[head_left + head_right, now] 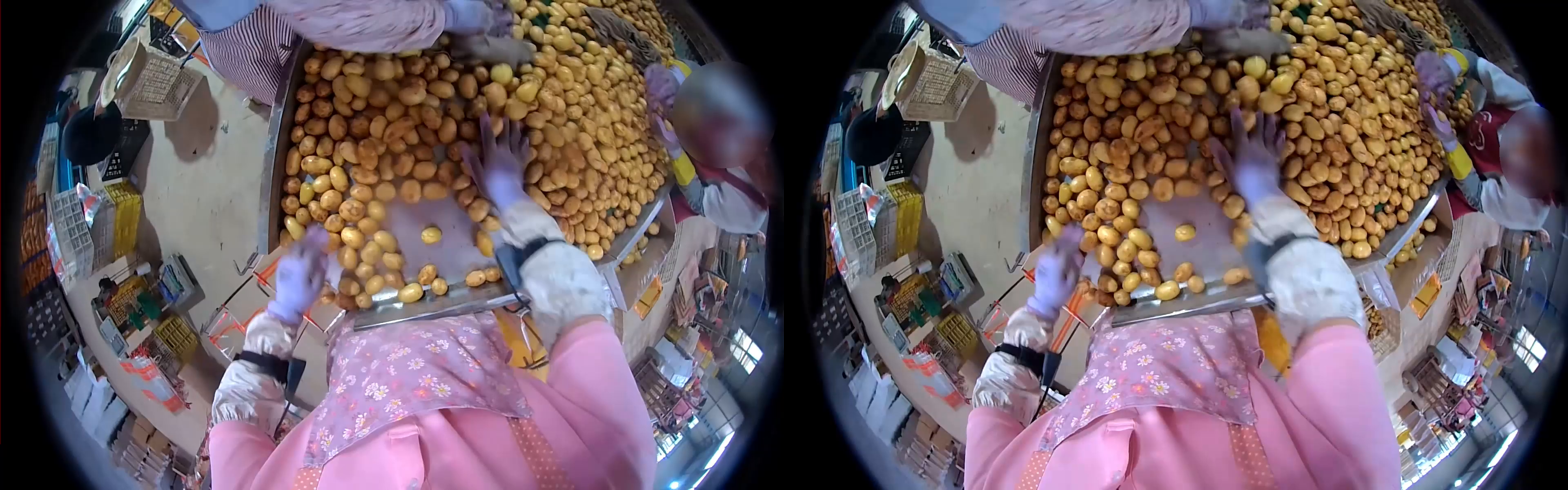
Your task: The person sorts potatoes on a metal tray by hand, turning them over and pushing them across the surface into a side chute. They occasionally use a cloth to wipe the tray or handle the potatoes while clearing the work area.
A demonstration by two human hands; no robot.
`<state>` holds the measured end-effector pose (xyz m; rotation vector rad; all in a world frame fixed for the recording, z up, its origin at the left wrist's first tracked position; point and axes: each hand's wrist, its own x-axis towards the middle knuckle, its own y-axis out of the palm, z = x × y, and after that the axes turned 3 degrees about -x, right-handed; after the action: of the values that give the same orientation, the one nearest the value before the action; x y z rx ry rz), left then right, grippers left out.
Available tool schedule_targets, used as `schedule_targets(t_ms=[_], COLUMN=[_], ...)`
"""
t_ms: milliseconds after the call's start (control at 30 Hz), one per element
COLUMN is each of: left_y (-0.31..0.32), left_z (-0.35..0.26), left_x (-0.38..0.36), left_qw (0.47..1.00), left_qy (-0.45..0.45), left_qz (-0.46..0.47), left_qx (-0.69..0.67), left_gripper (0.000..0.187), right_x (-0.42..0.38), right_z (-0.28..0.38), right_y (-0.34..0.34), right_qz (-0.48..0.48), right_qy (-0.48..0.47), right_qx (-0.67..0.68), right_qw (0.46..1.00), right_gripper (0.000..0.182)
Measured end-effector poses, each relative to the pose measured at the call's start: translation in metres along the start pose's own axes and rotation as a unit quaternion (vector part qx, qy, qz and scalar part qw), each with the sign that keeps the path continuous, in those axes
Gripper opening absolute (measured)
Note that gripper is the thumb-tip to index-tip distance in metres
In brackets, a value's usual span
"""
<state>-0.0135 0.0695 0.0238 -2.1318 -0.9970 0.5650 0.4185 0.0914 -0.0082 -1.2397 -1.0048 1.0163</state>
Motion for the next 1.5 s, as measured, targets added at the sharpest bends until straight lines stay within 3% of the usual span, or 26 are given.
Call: schedule_targets(t_ms=[33, 67, 100, 133, 167, 233, 333, 433, 533, 567, 633, 667, 733, 800, 833, 867, 900, 967, 1100, 1133, 1200, 1333, 1400, 1433, 1467, 1500], left_y=[-0.004, -0.007, -0.011, -0.009, 0.004, 0.039, 0.064, 0.085, 0.091, 0.097, 0.081, 0.068, 0.050, 0.037, 0.034, 0.033, 0.033, 0.034, 0.045, 0.046, 0.050, 0.051, 0.053, 0.057, 0.059, 0.063], left_z=[0.007, 0.013, 0.012, 0.016, 0.023, 0.025, -0.020, -0.070, -0.094, -0.083, -0.067, -0.060, -0.046, -0.035, -0.029, -0.026, -0.029, -0.042, -0.028, -0.027, -0.028, -0.025, -0.027, -0.023, -0.016, -0.013], left_x=[0.030, 0.062, 0.095, 0.124, 0.147, 0.177, 0.142, 0.078, 0.033, 0.019, 0.013, 0.009, -0.003, -0.009, -0.010, -0.006, 0.008, 0.060, 0.164, 0.176, 0.188, 0.184, 0.187, 0.188, 0.188, 0.187], left_qw=[0.997, 0.987, 0.981, 0.976, 0.976, 0.959, 0.986, 0.997, 0.975, 0.958, 0.955, 0.957, 0.972, 0.979, 0.987, 0.993, 0.993, 0.990, 0.986, 0.985, 0.976, 0.974, 0.946, 0.946, 0.955, 0.963], left_qy=[-0.004, -0.007, -0.036, -0.074, -0.075, -0.082, -0.050, -0.027, 0.144, 0.212, 0.216, 0.202, 0.156, 0.109, 0.086, 0.062, 0.063, 0.055, -0.053, -0.054, -0.142, -0.123, -0.167, -0.163, -0.154, -0.146], left_qz=[-0.079, -0.157, -0.187, -0.206, -0.204, -0.146, -0.076, 0.037, 0.167, 0.192, 0.197, 0.204, 0.177, 0.165, 0.123, 0.076, 0.075, -0.090, -0.153, -0.157, -0.008, -0.009, 0.135, 0.137, 0.110, 0.082], left_qx=[0.015, 0.031, 0.027, -0.017, -0.019, 0.230, 0.142, 0.068, 0.017, -0.033, -0.051, -0.039, 0.015, 0.041, 0.051, 0.063, 0.066, 0.089, 0.046, 0.044, 0.165, 0.189, 0.243, 0.244, 0.228, 0.212], left_gripper=[0.043, 0.039, 0.036, 0.040, 0.040, 0.051, 0.062, 0.063, 0.055, 0.054, 0.054, 0.055, 0.050, 0.047, 0.042, 0.038, 0.038, 0.032, 0.039, 0.039, 0.047, 0.047, 0.042, 0.042, 0.036, 0.031], right_x=[0.035, 0.066, 0.065, 0.050, 0.036, -0.015, -0.083, -0.132, -0.159, -0.162, -0.172, -0.179, -0.179, -0.124, -0.105, -0.080, -0.049, -0.004, -0.003, -0.016, -0.045, -0.075, -0.088, -0.096, -0.106, -0.117], right_z=[0.034, 0.071, 0.100, 0.112, 0.117, 0.106, 0.020, -0.037, -0.016, 0.009, 0.031, 0.018, -0.019, -0.031, -0.032, -0.029, -0.015, 0.034, 0.097, 0.098, 0.090, 0.044, 0.026, 0.020, 0.015, 0.011], right_y=[0.002, 0.006, -0.006, 0.022, 0.015, 0.005, -0.002, -0.014, -0.009, -0.011, -0.041, -0.039, -0.041, -0.051, -0.047, -0.040, -0.032, -0.019, -0.006, 0.004, 0.012, 0.023, 0.025, 0.024, 0.021, 0.016], right_qz=[0.006, 0.161, 0.137, 0.010, 0.038, 0.077, 0.094, 0.114, 0.102, 0.171, 0.279, 0.277, 0.132, 0.362, 0.162, -0.050, -0.050, 0.021, 0.186, 0.194, 0.154, 0.238, -0.036, -0.037, 0.030, 0.095], right_qy=[0.069, 0.136, 0.081, 0.052, 0.004, -0.125, -0.282, -0.195, 0.081, 0.098, -0.096, -0.093, -0.304, -0.033, -0.044, -0.058, -0.082, -0.095, -0.143, -0.133, -0.122, -0.034, -0.056, -0.051, 0.088, 0.222], right_qx=[0.032, 0.059, 0.003, 0.047, 0.091, 0.122, 0.116, 0.039, -0.049, -0.073, 0.005, 0.006, 0.089, -0.002, 0.075, 0.147, 0.197, 0.282, 0.039, 0.018, -0.003, 0.122, 0.218, 0.217, 0.372, 0.510], right_qw=[0.997, 0.976, 0.987, 0.997, 0.995, 0.982, 0.948, 0.973, 0.990, 0.978, 0.956, 0.956, 0.939, 0.932, 0.983, 0.986, 0.976, 0.954, 0.971, 0.972, 0.980, 0.963, 0.974, 0.974, 0.923, 0.826], right_gripper=[0.077, 0.084, 0.085, 0.079, 0.075, 0.066, 0.058, 0.061, 0.068, 0.066, 0.058, 0.058, 0.045, 0.036, 0.032, 0.029, 0.026, 0.021, 0.036, 0.039, 0.039, 0.037, 0.030, 0.030, 0.028, 0.027])
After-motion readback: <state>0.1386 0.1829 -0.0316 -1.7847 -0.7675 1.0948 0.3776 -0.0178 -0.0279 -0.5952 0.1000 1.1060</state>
